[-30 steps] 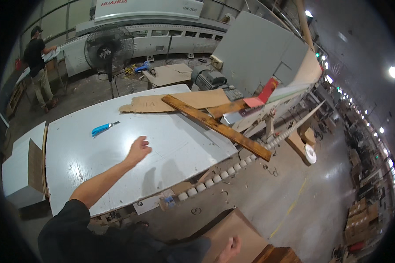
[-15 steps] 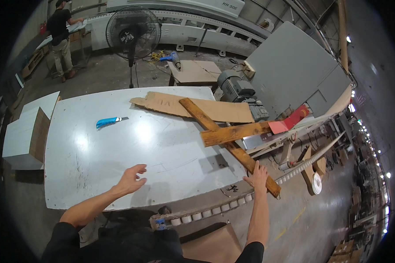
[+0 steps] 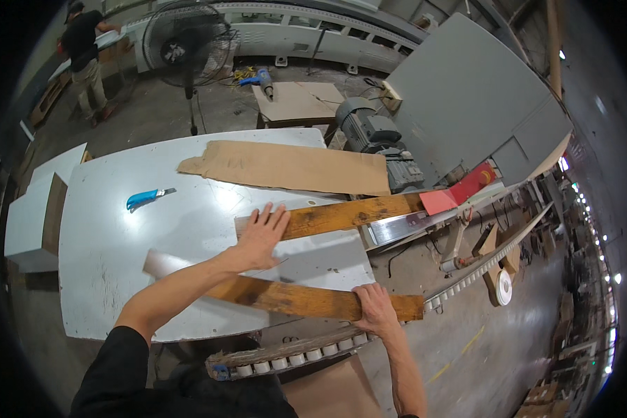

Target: The person picks up wooden planks, turns them over and touches their surfaces by hand on a workbench, and stacks the boards onto cardboard on the floor.

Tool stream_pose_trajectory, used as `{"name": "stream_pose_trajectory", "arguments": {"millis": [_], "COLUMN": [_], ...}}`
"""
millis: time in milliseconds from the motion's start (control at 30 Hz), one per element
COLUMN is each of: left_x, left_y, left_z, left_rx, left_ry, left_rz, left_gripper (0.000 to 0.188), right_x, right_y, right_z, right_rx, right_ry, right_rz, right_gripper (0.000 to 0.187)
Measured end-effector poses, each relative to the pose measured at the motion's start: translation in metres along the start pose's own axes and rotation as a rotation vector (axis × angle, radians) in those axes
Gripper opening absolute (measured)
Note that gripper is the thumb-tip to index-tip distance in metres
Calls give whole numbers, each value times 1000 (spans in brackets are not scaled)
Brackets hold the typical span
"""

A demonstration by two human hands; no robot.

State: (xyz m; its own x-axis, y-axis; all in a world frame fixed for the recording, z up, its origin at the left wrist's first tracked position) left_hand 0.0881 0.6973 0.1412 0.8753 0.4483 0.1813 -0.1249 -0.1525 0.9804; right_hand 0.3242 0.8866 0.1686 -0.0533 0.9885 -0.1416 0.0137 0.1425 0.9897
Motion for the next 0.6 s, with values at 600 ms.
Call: {"name": "stream_pose_trajectory", "arguments": {"millis": [600], "left_x": [-200], "left_y": [80], "left_z": [328], "left_rx": [-23], "left_ry": [137], "left_rz": [265], "left_gripper": [69], "right_x": [-40], "right_y": [-156], "right_z": [-69], "right_rx": [-487], "right_ry": [-211], "right_rz": [-129], "right_gripper": [61]}}
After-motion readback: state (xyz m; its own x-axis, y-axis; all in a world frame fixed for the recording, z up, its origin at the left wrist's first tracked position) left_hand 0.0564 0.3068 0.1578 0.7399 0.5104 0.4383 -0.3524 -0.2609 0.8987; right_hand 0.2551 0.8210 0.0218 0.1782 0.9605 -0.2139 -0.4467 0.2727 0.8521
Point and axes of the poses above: each hand's wrist, its own z-axis away from the middle knuckle, its own y-axis out of the back of the hand, x = y × z, the point moved 5 cm from there along -z, towards the middle knuckle, and after that the axes turned 2 degrees about z, right-handed, at the moved point
